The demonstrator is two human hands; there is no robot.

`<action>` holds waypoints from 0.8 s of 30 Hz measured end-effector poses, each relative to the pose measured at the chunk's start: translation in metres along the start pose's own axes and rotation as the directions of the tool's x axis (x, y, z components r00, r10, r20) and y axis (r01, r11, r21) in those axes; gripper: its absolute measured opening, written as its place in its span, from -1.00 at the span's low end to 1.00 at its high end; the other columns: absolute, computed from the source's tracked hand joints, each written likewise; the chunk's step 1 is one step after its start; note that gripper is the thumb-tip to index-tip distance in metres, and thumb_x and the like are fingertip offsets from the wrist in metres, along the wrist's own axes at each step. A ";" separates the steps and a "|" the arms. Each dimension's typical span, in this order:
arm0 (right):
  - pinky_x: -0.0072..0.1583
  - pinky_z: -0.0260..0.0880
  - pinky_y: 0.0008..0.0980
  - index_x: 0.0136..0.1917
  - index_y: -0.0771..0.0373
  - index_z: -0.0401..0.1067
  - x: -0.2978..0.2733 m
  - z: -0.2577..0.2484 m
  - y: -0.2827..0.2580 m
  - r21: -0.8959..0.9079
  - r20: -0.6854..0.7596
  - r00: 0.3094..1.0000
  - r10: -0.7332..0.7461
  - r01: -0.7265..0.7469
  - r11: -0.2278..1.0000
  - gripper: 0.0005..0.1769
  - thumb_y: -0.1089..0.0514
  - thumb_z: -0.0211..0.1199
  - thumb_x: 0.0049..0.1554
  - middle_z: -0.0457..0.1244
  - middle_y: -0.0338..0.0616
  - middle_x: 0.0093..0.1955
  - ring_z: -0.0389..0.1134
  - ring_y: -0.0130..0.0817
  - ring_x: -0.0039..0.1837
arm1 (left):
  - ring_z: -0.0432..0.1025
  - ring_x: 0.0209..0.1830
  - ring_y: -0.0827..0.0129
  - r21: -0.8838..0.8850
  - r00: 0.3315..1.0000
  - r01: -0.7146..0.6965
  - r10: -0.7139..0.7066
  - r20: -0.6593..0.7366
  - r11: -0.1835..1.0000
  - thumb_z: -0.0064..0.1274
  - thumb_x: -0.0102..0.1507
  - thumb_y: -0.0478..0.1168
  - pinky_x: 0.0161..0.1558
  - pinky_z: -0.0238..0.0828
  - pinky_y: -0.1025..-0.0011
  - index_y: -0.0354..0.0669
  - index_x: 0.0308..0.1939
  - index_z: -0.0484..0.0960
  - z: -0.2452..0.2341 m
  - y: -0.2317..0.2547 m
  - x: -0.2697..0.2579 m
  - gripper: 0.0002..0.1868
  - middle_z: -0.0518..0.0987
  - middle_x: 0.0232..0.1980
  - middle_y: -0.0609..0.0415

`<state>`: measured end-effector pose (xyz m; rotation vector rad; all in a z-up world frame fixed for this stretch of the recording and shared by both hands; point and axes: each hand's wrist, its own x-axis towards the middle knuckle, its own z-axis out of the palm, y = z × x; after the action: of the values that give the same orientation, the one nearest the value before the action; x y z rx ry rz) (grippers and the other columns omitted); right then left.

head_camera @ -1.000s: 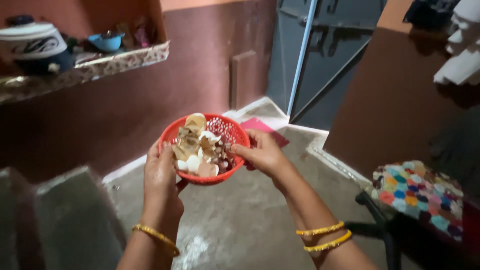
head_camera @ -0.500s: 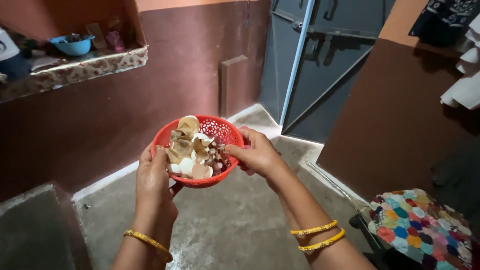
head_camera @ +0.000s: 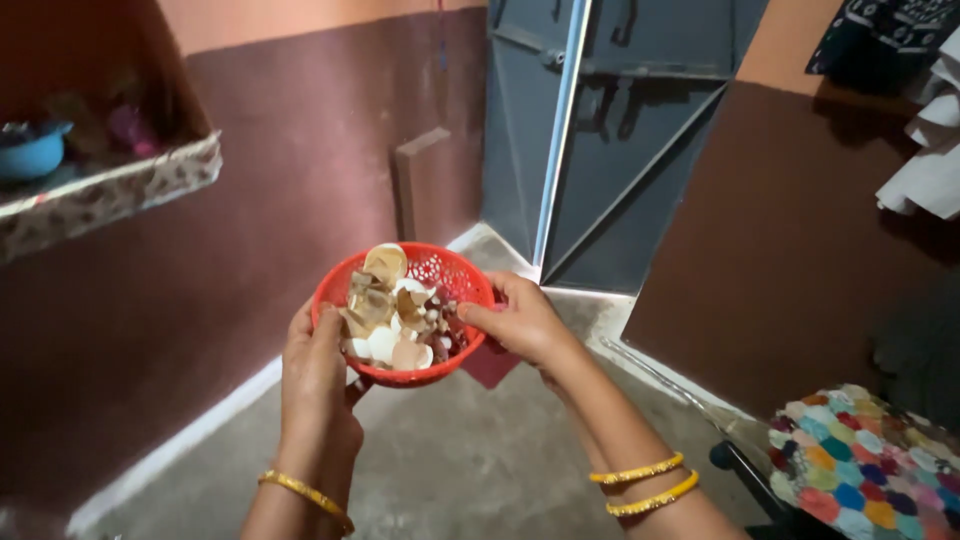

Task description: The recorder picks up eggshells and organic waste from various indoor locations into a small red basket and carries it outside.

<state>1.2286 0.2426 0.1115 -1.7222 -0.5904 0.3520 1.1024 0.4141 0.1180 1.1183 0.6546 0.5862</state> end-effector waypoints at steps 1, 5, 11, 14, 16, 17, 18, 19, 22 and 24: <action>-0.30 0.26 -0.51 0.20 0.23 0.51 0.017 0.001 -0.003 0.003 -0.019 1.000 -0.004 0.004 1.000 -0.59 0.09 0.34 0.09 0.39 -0.25 -0.23 0.28 -0.58 -0.33 | 0.41 -0.21 0.60 0.006 1.000 -0.004 0.004 0.019 1.000 -0.17 0.37 0.04 -0.27 0.33 0.39 0.26 0.20 0.47 0.003 0.005 0.019 -0.67 0.56 -0.08 0.36; -0.29 0.31 -0.53 0.19 0.23 0.50 0.059 0.003 -0.006 -0.022 -0.075 0.996 -0.045 0.043 0.999 -0.58 0.08 0.34 0.07 0.40 -0.28 -0.23 0.32 -0.59 -0.31 | 0.36 -0.25 0.53 0.029 0.995 -0.011 0.008 0.096 1.000 -0.15 0.39 0.03 -0.27 0.31 0.34 0.20 0.20 0.51 0.012 0.013 0.072 -0.67 0.49 -0.14 0.27; -0.31 0.30 -0.46 0.11 0.29 0.51 0.115 -0.009 -0.012 -0.131 -0.194 0.980 0.032 -0.058 0.990 -0.60 0.04 0.35 0.07 0.37 -0.21 -0.27 0.32 -0.52 -0.34 | 0.42 -0.17 0.55 0.062 0.990 0.030 -0.038 0.137 0.998 -0.14 0.34 -0.01 -0.23 0.39 0.32 0.25 0.19 0.47 0.047 0.033 0.127 -0.66 0.55 -0.05 0.32; -0.30 0.33 -0.47 0.12 0.29 0.51 0.147 -0.017 -0.005 -0.130 -0.207 0.978 0.026 -0.053 0.990 -0.60 0.04 0.36 0.06 0.37 -0.20 -0.26 0.32 -0.52 -0.33 | 0.45 -0.14 0.52 0.059 0.987 0.032 -0.041 0.153 0.998 -0.14 0.32 -0.04 -0.17 0.45 0.26 0.23 0.19 0.46 0.063 0.033 0.158 -0.65 0.56 -0.04 0.28; -0.28 0.35 -0.49 0.13 0.27 0.50 0.175 -0.027 0.005 -0.109 -0.196 0.980 0.007 -0.029 0.994 -0.59 0.05 0.36 0.06 0.38 -0.22 -0.25 0.33 -0.54 -0.32 | 0.46 -0.12 0.51 0.041 0.985 0.016 -0.023 0.172 0.999 -0.14 0.32 -0.05 -0.14 0.48 0.23 0.20 0.19 0.46 0.077 0.031 0.180 -0.65 0.56 -0.03 0.26; -0.24 0.38 -0.53 0.15 0.28 0.50 0.190 -0.033 0.012 -0.083 -0.175 0.983 -0.056 0.042 0.996 -0.58 0.05 0.36 0.06 0.40 -0.25 -0.20 0.36 -0.58 -0.27 | 0.45 -0.12 0.50 0.044 0.984 0.001 -0.008 0.178 0.999 -0.14 0.32 -0.07 -0.14 0.48 0.22 0.20 0.20 0.47 0.084 0.031 0.191 -0.64 0.56 -0.03 0.25; -0.20 0.42 -0.56 0.16 0.28 0.50 0.206 -0.039 0.018 -0.058 -0.151 0.982 -0.117 0.109 0.992 -0.57 0.06 0.35 0.06 0.41 -0.28 -0.15 0.39 -0.63 -0.21 | 0.45 -0.13 0.49 0.043 0.984 -0.011 0.003 0.180 0.999 -0.14 0.31 -0.09 -0.14 0.47 0.22 0.19 0.20 0.48 0.092 0.030 0.202 -0.63 0.56 -0.03 0.24; -0.20 0.42 -0.56 0.16 0.28 0.50 0.219 -0.044 0.025 -0.059 -0.144 0.983 -0.114 0.107 0.993 -0.57 0.06 0.35 0.06 0.41 -0.28 -0.15 0.39 -0.63 -0.21 | 0.45 -0.13 0.49 0.040 0.985 -0.008 0.001 0.174 0.999 -0.14 0.31 -0.09 -0.14 0.47 0.22 0.19 0.20 0.48 0.100 0.029 0.212 -0.63 0.56 -0.03 0.24; -0.28 0.30 -0.48 0.17 0.30 0.50 0.264 -0.066 0.029 0.017 -0.100 0.994 -0.049 0.051 0.999 -0.56 0.05 0.35 0.08 0.38 -0.21 -0.18 0.31 -0.55 -0.28 | 0.44 -0.12 0.50 0.048 0.991 -0.004 -0.002 0.137 0.999 -0.13 0.31 -0.08 -0.15 0.47 0.23 0.17 0.20 0.46 0.134 0.033 0.247 -0.64 0.54 -0.02 0.26; -0.27 0.33 -0.48 0.18 0.25 0.52 0.289 -0.084 0.017 -0.123 -0.114 0.993 -0.002 -0.012 0.992 -0.57 0.01 0.34 0.09 0.36 -0.24 -0.20 0.32 -0.56 -0.27 | 0.44 -0.10 0.48 0.037 0.991 -0.002 -0.004 0.136 0.999 -0.14 0.33 -0.08 -0.11 0.46 0.24 0.14 0.21 0.48 0.160 0.036 0.268 -0.64 0.54 -0.03 0.22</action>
<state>1.5146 0.3330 0.1380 -1.8494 -0.5341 0.2225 1.3965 0.5196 0.1500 1.1816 0.5499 0.4938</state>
